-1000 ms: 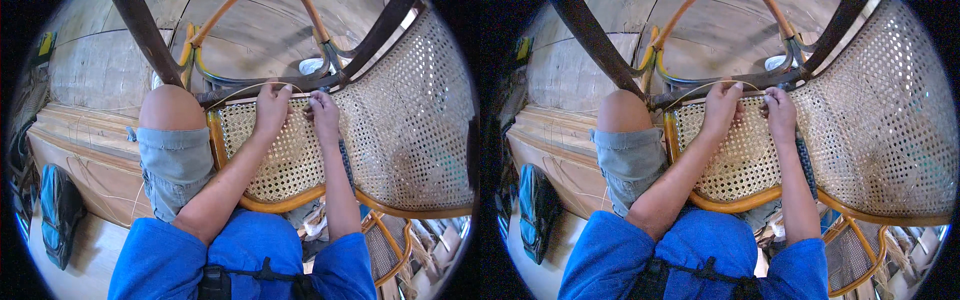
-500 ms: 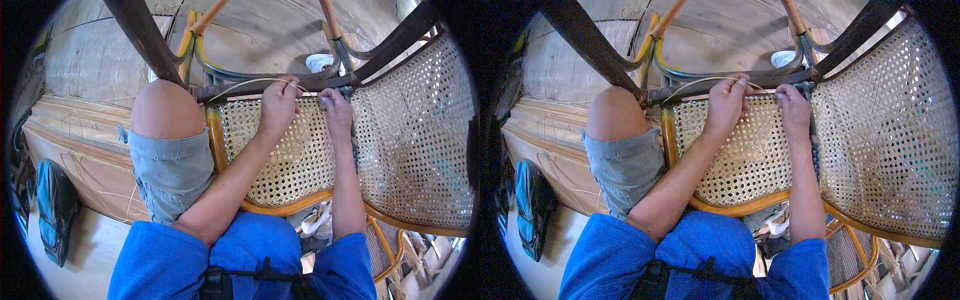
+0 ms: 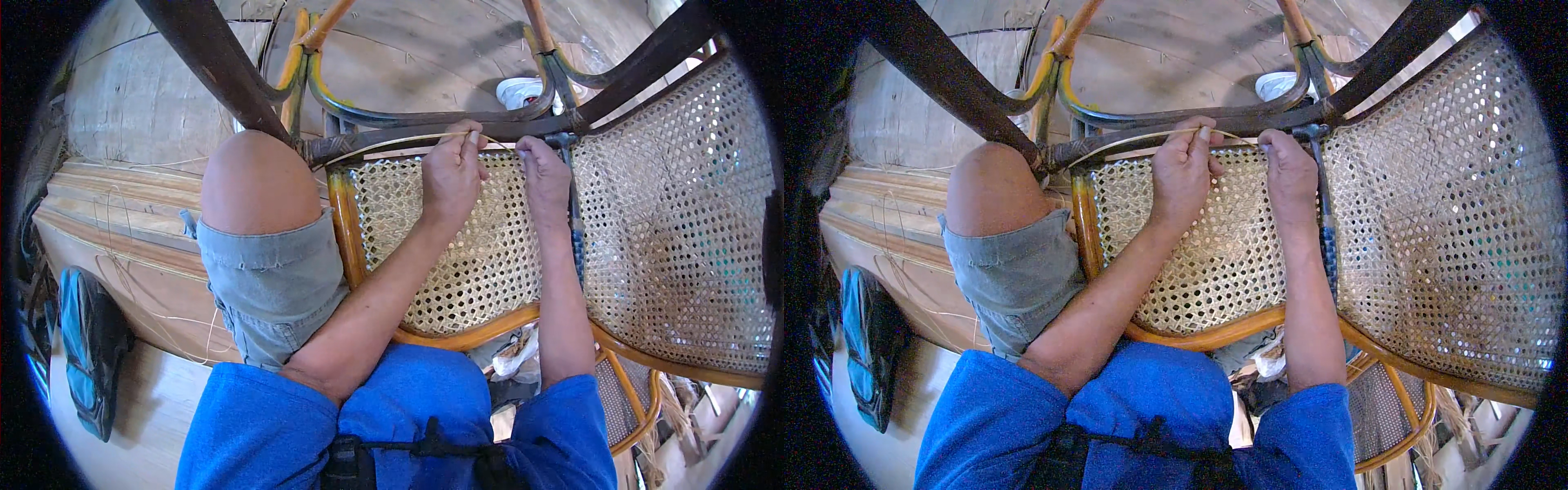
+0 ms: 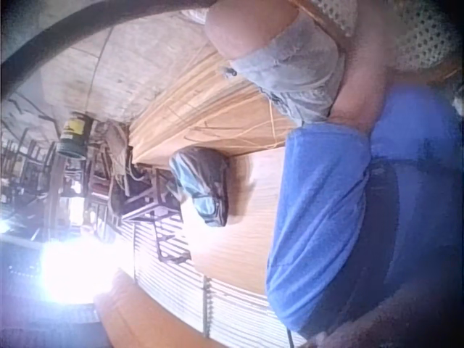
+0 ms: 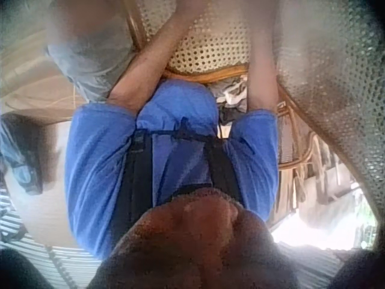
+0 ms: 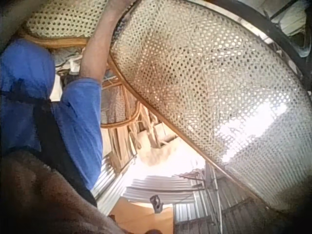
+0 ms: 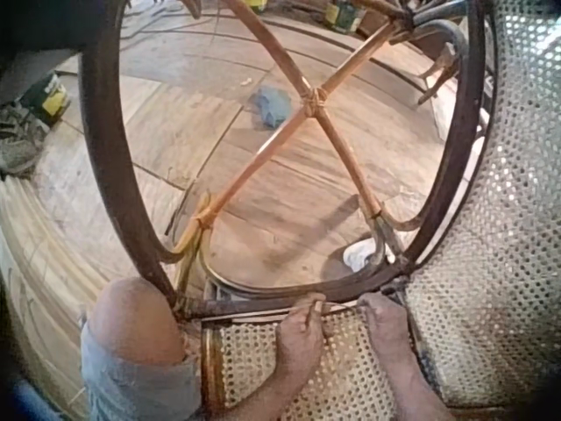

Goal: The person weaves a rattan chair seat by threading thin strips through the frame and using a hammer to tap them into place. They repeatedly insert strips, adjust tension, and secure the weave along the edge of the seat.

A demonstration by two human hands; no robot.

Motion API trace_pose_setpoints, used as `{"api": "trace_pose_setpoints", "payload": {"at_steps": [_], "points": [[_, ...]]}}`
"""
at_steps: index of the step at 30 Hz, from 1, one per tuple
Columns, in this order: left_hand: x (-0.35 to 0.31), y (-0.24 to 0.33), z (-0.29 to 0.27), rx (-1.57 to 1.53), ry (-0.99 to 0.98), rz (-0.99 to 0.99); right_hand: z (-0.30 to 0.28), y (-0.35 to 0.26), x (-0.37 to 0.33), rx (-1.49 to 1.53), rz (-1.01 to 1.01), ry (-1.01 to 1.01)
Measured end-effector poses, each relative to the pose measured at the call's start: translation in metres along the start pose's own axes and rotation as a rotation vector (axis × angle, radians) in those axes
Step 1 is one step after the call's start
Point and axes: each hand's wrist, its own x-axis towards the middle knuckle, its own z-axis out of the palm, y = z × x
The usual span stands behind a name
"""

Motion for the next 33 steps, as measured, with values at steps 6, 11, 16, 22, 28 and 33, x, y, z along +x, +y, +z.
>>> {"api": "trace_pose_setpoints", "payload": {"at_steps": [6, 11, 16, 22, 28, 33], "points": [[-0.005, 0.005, 0.0, 0.021, -0.021, -0.014, 0.001, -0.004, 0.0, -0.033, 0.028, 0.005], [-0.008, -0.012, 0.003, 0.149, -0.051, 0.251, 0.006, -0.004, -0.001, -0.204, 0.013, 0.037], [-0.011, -0.009, 0.003, 0.185, -0.079, 0.317, 0.007, -0.001, -0.004, -0.255, -0.109, 0.049], [-0.016, -0.001, 0.003, 0.221, -0.059, 0.237, 0.005, 0.01, -0.005, -0.165, -0.151, -0.033], [-0.015, -0.005, 0.003, 0.183, -0.04, 0.242, -0.002, 0.011, -0.001, -0.237, -0.192, -0.085], [-0.013, -0.008, 0.003, 0.178, -0.035, 0.275, -0.001, 0.008, 0.001, -0.261, -0.207, -0.092]]}}
